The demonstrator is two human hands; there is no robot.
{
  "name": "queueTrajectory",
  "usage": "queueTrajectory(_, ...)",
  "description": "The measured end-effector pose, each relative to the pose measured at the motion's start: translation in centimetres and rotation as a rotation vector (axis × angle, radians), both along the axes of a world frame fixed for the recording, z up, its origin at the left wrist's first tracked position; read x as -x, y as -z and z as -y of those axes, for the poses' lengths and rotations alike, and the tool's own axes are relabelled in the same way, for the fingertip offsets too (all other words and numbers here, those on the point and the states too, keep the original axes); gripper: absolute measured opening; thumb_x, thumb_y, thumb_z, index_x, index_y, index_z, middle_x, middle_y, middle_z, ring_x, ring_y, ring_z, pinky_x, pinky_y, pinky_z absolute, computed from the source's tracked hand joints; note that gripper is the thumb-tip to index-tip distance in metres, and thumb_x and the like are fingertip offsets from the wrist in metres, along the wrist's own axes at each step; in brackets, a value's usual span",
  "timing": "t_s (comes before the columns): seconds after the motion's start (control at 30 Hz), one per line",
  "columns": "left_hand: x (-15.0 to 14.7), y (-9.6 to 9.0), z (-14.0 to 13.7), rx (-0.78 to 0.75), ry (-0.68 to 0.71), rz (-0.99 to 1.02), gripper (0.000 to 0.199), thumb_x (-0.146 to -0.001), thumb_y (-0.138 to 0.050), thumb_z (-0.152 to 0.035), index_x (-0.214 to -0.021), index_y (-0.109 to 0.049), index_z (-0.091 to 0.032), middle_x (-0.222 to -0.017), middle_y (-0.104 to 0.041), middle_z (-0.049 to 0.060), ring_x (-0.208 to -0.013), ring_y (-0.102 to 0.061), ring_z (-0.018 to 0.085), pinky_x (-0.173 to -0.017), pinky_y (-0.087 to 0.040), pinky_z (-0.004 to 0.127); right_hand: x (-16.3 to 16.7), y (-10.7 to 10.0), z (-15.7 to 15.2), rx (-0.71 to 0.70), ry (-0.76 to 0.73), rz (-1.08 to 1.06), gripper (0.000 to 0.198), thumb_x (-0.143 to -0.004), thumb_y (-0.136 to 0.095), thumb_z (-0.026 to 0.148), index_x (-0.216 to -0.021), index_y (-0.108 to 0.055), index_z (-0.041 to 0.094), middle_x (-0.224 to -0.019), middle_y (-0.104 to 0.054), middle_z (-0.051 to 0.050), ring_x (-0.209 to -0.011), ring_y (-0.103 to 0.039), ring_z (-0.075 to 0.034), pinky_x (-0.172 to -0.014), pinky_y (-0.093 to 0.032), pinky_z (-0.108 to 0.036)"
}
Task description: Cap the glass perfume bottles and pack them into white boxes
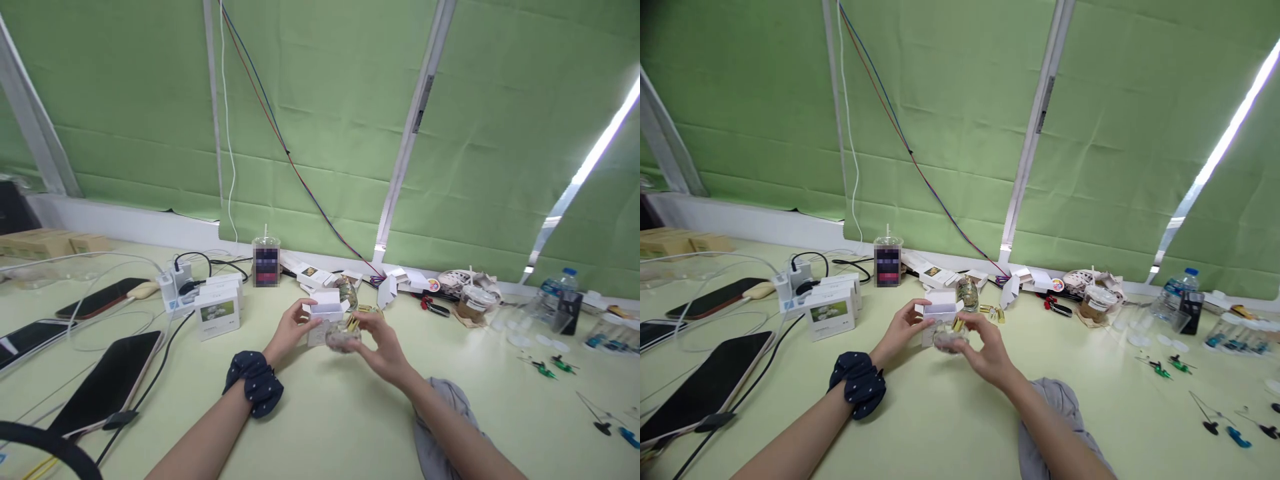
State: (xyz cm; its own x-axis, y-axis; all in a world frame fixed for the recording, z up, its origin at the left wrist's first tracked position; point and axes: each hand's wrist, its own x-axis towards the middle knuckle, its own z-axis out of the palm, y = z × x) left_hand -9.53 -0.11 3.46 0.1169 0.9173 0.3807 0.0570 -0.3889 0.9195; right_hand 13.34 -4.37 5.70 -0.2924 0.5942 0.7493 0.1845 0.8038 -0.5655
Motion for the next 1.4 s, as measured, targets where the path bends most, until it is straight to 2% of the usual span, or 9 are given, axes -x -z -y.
queueTrajectory(0.1,0.1,0.0,0.1,0.000,0.037,-0.003,0.042,-0.071,-0.071,-0.039,-0.105,-0.054,-0.020,-0.087,-0.065,0.003,-0.074,-0.061,0.016,-0.066,-0.050,0.028,0.9,-2.6,-1.8,-0.024,-0.002,-0.197,0.045,-0.079,-0.068,0.022,-0.120,-0.049,0.026,-0.110,-0.060,-0.008,-0.100,-0.061,-0.020,-0.087,-0.052,-0.036)
queueTrajectory(0.2,0.2,0.0,0.1,0.007,0.045,-0.002,0.042,-0.072,-0.072,-0.039,-0.105,-0.055,-0.020,-0.089,-0.066,0.003,-0.076,-0.061,0.016,-0.069,-0.050,0.028,2.5,-3.6,-4.1,-0.061,-0.028,-0.295,0.046,-0.078,-0.070,0.023,-0.118,-0.048,0.026,-0.110,-0.059,-0.008,-0.099,-0.061,-0.020,-0.087,-0.051,-0.038)
queueTrajectory(0.33,0.2,-0.1,0.2,0.012,0.034,-0.007,0.045,-0.070,-0.073,-0.040,-0.105,-0.055,-0.020,-0.089,-0.067,0.003,-0.074,-0.061,0.016,-0.067,-0.050,0.028,4.1,-2.1,-6.2,-0.088,-0.020,-0.272,0.041,-0.078,-0.069,0.021,-0.115,-0.052,0.025,-0.108,-0.059,-0.008,-0.099,-0.060,-0.020,-0.086,-0.052,-0.036)
queueTrajectory(0.5,0.0,-0.3,0.2,0.011,0.010,-0.025,0.045,-0.070,-0.073,-0.038,-0.106,-0.054,-0.020,-0.090,-0.066,0.004,-0.072,-0.060,0.015,-0.064,-0.049,0.027,4.1,-0.3,-6.2,-0.049,-0.015,-0.183,0.040,-0.079,-0.066,0.020,-0.116,-0.052,0.026,-0.111,-0.060,-0.007,-0.103,-0.060,-0.021,-0.089,-0.051,-0.038)
queueTrajectory(0.8,-0.1,-0.2,0.4,0.016,0.033,-0.028,0.040,-0.073,-0.070,-0.038,-0.104,-0.051,-0.022,-0.091,-0.063,0.002,-0.074,-0.059,0.015,-0.065,-0.047,0.026,3.5,-0.6,-5.8,0.029,-0.016,-0.025,0.039,-0.079,-0.065,0.022,-0.116,-0.052,0.025,-0.107,-0.062,-0.006,-0.092,-0.062,-0.019,-0.085,-0.051,-0.038)
queueTrajectory(1.0,-0.1,-0.1,0.5,-0.013,0.047,-0.039,0.035,-0.077,-0.067,-0.038,-0.105,-0.050,-0.024,-0.104,-0.061,0.002,-0.082,-0.057,0.015,-0.069,-0.046,0.025,3.6,-0.3,-5.8,0.038,-0.047,-0.013,0.037,-0.082,-0.062,0.024,-0.117,-0.051,0.024,-0.107,-0.061,-0.006,-0.092,-0.062,-0.019,-0.084,-0.051,-0.036)
queueTrajectory(1.4,-0.3,-0.2,0.6,-0.022,0.049,-0.038,0.036,-0.078,-0.066,-0.039,-0.107,-0.051,-0.023,-0.109,-0.058,0.005,-0.087,-0.056,0.017,-0.072,-0.047,0.028,3.7,0.2,-5.8,0.030,-0.071,-0.018,0.036,-0.084,-0.060,0.023,-0.119,-0.055,0.024,-0.116,-0.061,-0.008,-0.098,-0.061,-0.020,-0.088,-0.050,-0.036)
